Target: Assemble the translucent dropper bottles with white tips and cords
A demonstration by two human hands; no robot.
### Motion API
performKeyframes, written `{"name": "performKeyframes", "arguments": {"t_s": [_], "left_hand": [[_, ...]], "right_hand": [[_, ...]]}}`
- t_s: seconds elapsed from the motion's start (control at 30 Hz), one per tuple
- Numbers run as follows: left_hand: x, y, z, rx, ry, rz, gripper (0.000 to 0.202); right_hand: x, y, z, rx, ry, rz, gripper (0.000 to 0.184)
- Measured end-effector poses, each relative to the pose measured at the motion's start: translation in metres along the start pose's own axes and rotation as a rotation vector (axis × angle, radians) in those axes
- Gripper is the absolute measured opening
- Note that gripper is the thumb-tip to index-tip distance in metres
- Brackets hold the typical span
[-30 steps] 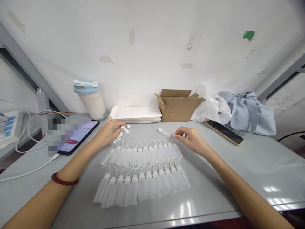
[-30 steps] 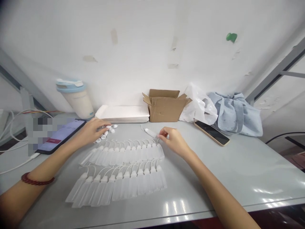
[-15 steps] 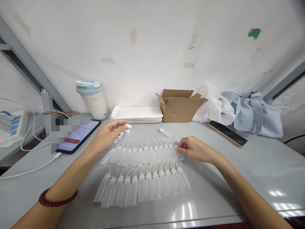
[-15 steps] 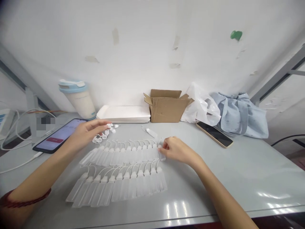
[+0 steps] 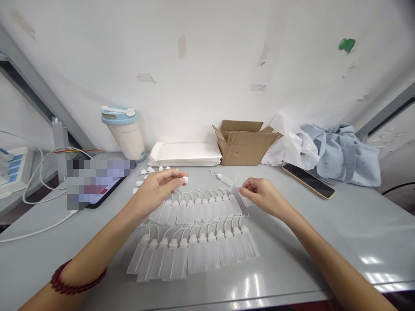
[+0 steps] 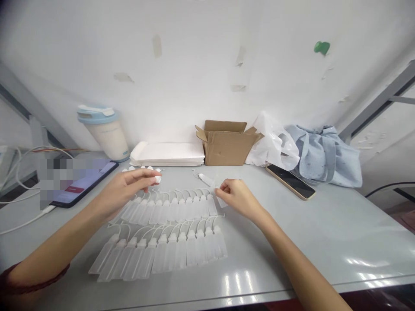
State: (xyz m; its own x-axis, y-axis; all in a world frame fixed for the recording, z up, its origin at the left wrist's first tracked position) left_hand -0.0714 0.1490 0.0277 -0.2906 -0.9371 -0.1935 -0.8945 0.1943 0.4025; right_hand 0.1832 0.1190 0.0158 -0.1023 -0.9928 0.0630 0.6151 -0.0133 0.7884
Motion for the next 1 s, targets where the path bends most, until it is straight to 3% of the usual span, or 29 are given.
{"name": "performKeyframes", "arguments": {"t_s": [0.27,0.5,0.7,1.0], "left_hand": [[0.006,-0.017,-0.007,-0.02,-0.005,0.111,0.028],[0.005,-0.012,-0.007,-0.032,-0.006,0.074,0.031],[0.005,-0.013,-0.006,-0.029,0.005,0.074,0.03],[0.006,-0.014,-0.009,-0.01,0.001,0.081,0.029]], "right_hand": [[0.006,0.008,0.011,-0.159,0.084,-0.129,0.027],[-0.012,0.02,-0.014,-0.112,0.053,-0.33,0.025],[-0.025,0.012,-0.027,-0.075,0.059,-0.323,0.022],[-0.02,0.012,-0.018,0.005,0.059,-0.272,0.013]]}}
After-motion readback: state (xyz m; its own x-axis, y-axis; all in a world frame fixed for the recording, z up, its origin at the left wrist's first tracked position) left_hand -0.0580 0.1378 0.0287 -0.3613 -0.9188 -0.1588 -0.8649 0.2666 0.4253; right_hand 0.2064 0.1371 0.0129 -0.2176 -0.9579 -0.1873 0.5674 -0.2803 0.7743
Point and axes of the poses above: each hand's wrist, its own x-axis away from the middle knuckle, its own y-axis out of the back of the hand, z = x × y, the point moved 10 cm from there along -x, towards the middle knuckle, and after that the axes turned 12 degrees about -y, right-handed, at the moved point
